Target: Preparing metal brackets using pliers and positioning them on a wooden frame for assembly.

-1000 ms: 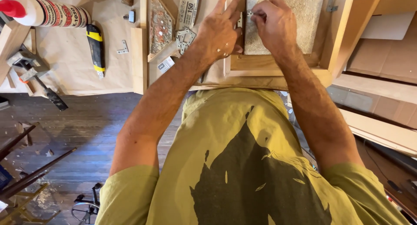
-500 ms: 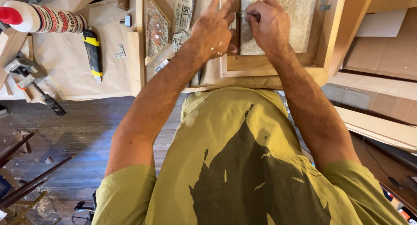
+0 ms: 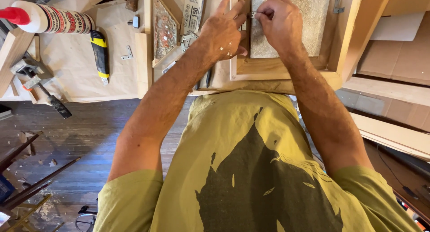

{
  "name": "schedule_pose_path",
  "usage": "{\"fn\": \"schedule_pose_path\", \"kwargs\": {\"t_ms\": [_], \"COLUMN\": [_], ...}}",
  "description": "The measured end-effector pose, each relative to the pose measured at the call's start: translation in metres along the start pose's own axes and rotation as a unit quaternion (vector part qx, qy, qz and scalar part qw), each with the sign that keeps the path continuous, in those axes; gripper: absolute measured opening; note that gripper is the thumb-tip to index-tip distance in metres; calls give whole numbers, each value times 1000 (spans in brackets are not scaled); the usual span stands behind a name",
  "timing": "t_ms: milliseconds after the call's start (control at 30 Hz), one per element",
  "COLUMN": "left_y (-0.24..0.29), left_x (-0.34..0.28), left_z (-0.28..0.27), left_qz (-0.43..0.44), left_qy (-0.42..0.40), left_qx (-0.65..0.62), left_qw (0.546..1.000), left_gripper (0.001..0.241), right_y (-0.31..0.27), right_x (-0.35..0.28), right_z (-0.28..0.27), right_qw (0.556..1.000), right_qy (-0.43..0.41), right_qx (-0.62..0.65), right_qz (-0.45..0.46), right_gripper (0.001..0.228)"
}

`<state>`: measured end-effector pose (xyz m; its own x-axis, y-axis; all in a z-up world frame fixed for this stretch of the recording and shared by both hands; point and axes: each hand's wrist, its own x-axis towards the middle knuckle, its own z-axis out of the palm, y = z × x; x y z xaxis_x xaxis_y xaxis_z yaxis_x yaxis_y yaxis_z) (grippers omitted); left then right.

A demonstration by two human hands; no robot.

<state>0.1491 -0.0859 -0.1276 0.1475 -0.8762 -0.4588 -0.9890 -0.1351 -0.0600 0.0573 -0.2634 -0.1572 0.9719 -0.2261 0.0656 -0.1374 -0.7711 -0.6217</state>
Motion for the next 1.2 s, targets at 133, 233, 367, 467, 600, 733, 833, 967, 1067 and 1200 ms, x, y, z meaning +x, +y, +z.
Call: {"fn": "schedule_pose_path", "kwargs": {"t_ms": [133, 233, 367, 467, 600, 733, 833, 967, 1067, 1200], "left_y": [0, 1, 1, 1, 11, 25, 39, 55, 67, 72], "left_x": [1, 3, 9, -3, -40, -88, -118, -164, -187, -204], "left_z": [2, 10, 38, 13, -21, -26, -22, -18, 30, 53], "left_qz": [1, -1, -3, -2, -151, -163, -158, -278, -377, -428], "left_qy": [-3, -12, 129, 125, 237, 401, 352, 341, 438, 478], "left_qx": [-18, -30, -63, -179, -471, -591, -657, -688, -575, -429], "left_qw": [1000, 999, 990, 976, 836, 681, 648, 578, 579, 636], "left_gripper": [77, 78, 61, 44, 19, 49, 33, 17, 3, 9], "right_y": [-7, -13, -4, -25, -36, -93, -118, -143, -140, -172], "right_x": [3, 6, 15, 19, 17, -1, -16, -37, -69, -64], "right_z": [-3, 0, 7, -11, -43, -98, -94, -48, 17, 69], "right_qw": [998, 996, 991, 976, 975, 969, 947, 894, 930, 933], "right_qy": [-34, -49, -89, -122, -109, -126, -189, -253, -288, -338], "right_qx": [-2, -16, -34, 89, 185, 202, 255, 366, 188, -1], "right_qz": [45, 69, 89, 158, 56, 62, 56, 60, 131, 120], "right_gripper": [14, 17, 20, 14, 27, 18, 23, 27, 26, 61]}}
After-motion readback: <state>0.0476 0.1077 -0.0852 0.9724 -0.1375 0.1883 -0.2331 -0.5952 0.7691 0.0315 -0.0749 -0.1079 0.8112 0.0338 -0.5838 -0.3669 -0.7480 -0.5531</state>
